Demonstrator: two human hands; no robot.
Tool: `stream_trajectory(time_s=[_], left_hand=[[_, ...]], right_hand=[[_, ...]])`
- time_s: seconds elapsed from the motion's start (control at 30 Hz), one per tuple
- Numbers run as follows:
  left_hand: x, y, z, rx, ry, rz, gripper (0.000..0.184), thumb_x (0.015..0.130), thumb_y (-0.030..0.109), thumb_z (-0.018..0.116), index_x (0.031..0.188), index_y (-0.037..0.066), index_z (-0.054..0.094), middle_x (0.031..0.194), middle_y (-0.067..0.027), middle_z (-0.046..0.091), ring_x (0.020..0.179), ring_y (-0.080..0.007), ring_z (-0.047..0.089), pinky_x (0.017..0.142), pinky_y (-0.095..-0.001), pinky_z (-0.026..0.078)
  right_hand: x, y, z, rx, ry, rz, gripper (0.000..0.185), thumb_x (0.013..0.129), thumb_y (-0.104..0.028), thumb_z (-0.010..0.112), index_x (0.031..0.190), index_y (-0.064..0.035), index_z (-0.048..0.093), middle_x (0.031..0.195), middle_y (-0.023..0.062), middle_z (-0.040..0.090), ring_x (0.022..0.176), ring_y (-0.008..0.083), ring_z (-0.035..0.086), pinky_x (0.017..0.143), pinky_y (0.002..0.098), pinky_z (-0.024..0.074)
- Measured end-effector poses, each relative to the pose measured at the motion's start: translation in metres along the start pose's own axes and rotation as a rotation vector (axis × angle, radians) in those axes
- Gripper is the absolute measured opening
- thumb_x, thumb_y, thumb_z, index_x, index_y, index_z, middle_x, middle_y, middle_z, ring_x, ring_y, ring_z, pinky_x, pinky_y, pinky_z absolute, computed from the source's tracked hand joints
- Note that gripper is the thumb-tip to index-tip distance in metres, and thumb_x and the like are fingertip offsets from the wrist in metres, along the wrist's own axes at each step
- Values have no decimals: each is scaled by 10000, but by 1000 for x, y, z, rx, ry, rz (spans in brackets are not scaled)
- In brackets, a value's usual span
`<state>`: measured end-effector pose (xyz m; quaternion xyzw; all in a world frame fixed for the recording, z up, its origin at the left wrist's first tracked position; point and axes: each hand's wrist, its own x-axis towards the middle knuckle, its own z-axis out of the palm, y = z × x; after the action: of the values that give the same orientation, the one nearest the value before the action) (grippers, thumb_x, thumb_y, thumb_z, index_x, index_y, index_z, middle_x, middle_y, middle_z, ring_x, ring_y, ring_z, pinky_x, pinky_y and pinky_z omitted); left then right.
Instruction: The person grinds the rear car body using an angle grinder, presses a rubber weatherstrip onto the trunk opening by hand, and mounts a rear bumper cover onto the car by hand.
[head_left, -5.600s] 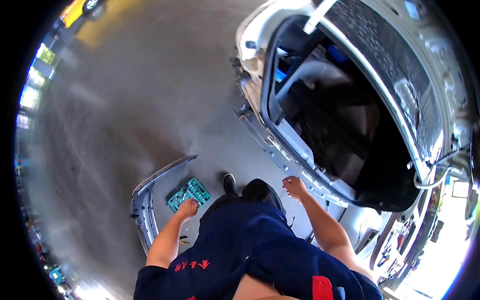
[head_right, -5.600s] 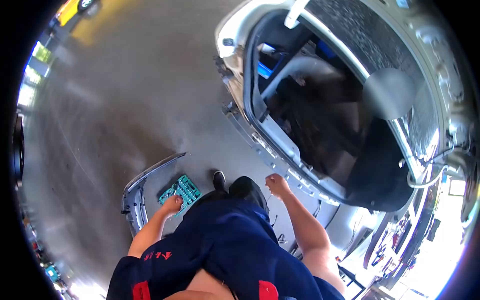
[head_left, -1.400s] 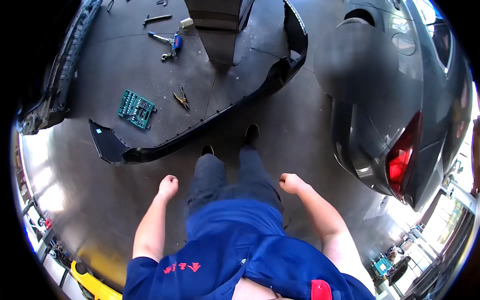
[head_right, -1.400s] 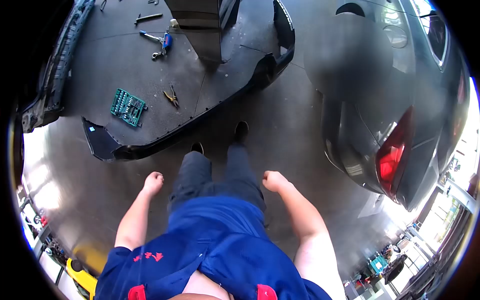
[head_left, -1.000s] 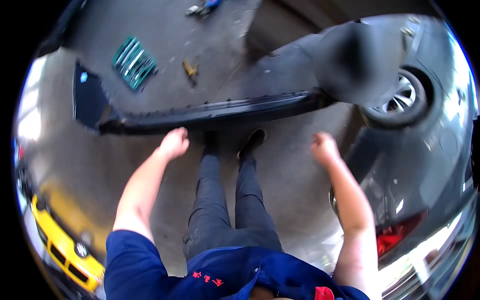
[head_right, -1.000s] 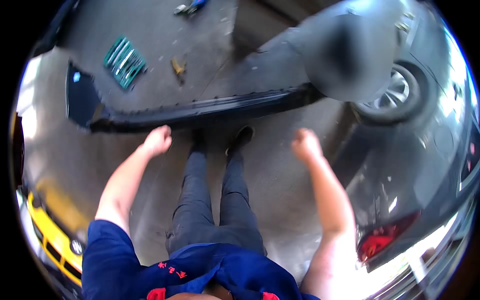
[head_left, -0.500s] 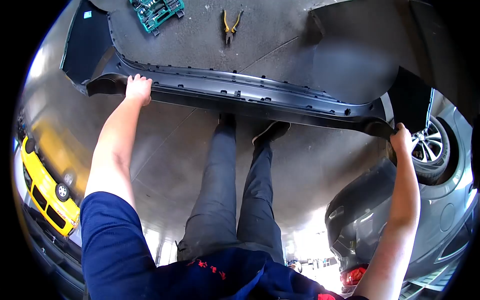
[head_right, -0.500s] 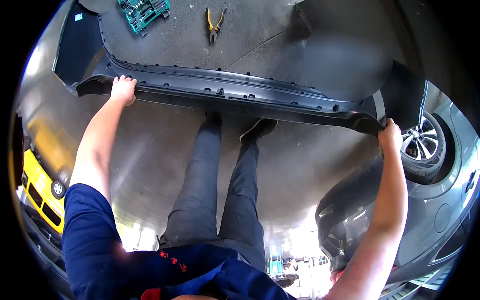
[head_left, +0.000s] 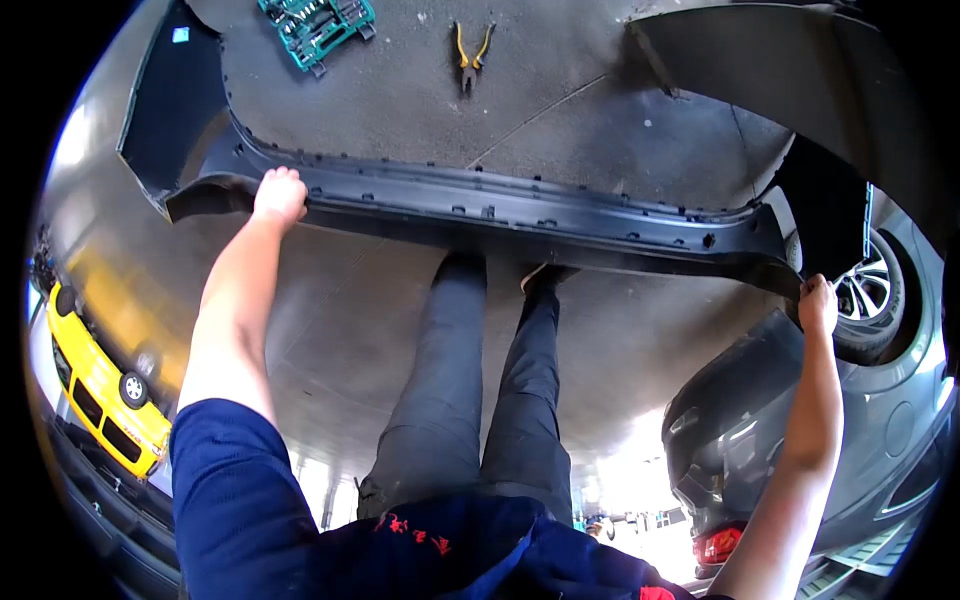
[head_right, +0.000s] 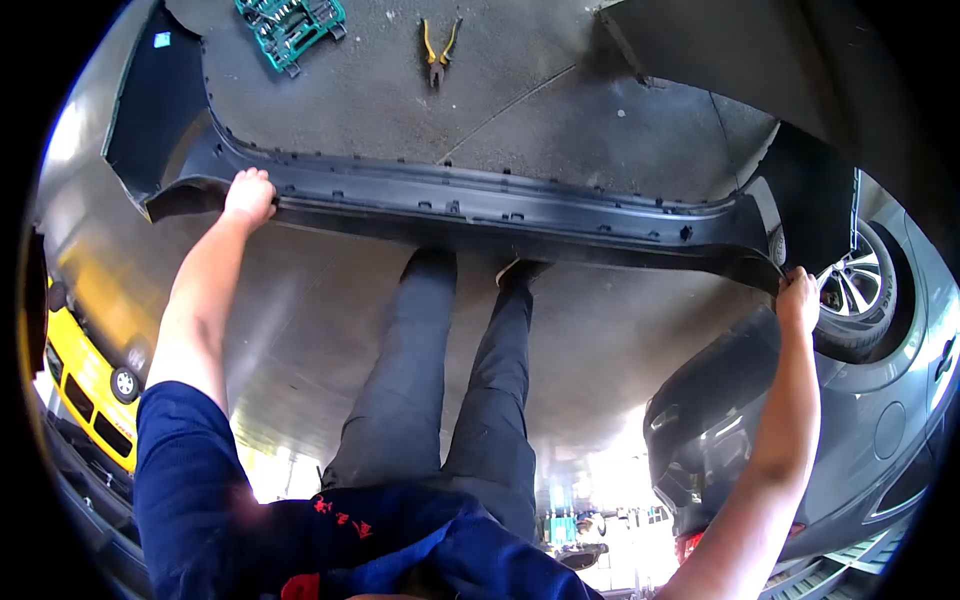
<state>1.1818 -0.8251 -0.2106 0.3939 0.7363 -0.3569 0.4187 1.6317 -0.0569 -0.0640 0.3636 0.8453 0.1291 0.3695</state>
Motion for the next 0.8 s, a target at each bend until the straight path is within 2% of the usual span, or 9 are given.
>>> stream_trajectory(time_s=[0.07,0.23,0.3,0.43,0.63,0.8], left_hand=[[-29,-8,8,-21,107,61,259,764,297,777,905,81,759,1090,-115,640,1142,-290,561,985,-404,448],[-121,-38,23,31,139,115,357,742,339,791,977,73,752,1121,-116,633,1164,-285,553,1034,-409,426],[-135,-60,28,80,26,135,392,735,371,810,1000,86,758,1140,-103,630,1182,-277,545,1041,-418,423],[-194,-81,70,154,45,127,359,738,387,813,975,119,784,1118,-71,652,1161,-256,561,998,-390,441],[-265,-96,174,158,150,30,332,726,404,810,957,166,798,1074,-41,661,1138,-229,563,984,-381,436],[-352,-57,283,21,293,-110,305,711,352,799,937,147,801,1060,-54,657,1119,-235,564,974,-383,439]], right_hand=[[-21,8,-17,30,16,18,184,878,-194,715,989,-60,654,1012,176,649,1019,386,628,879,484,508],[-111,12,-80,155,46,41,171,804,-95,752,947,-89,657,1014,139,629,1001,374,629,846,469,526],[-143,2,-106,232,71,67,114,804,-105,738,895,-84,673,974,136,633,984,367,636,833,465,534],[-231,2,-97,319,152,59,95,792,-96,720,886,-100,708,944,121,646,998,336,645,863,427,534],[-346,-39,-82,328,201,91,66,764,-74,693,817,-109,712,912,128,653,968,329,656,850,425,540],[-434,-52,-17,416,386,71,84,776,-70,678,829,-119,722,926,124,669,973,327,659,853,422,541]])
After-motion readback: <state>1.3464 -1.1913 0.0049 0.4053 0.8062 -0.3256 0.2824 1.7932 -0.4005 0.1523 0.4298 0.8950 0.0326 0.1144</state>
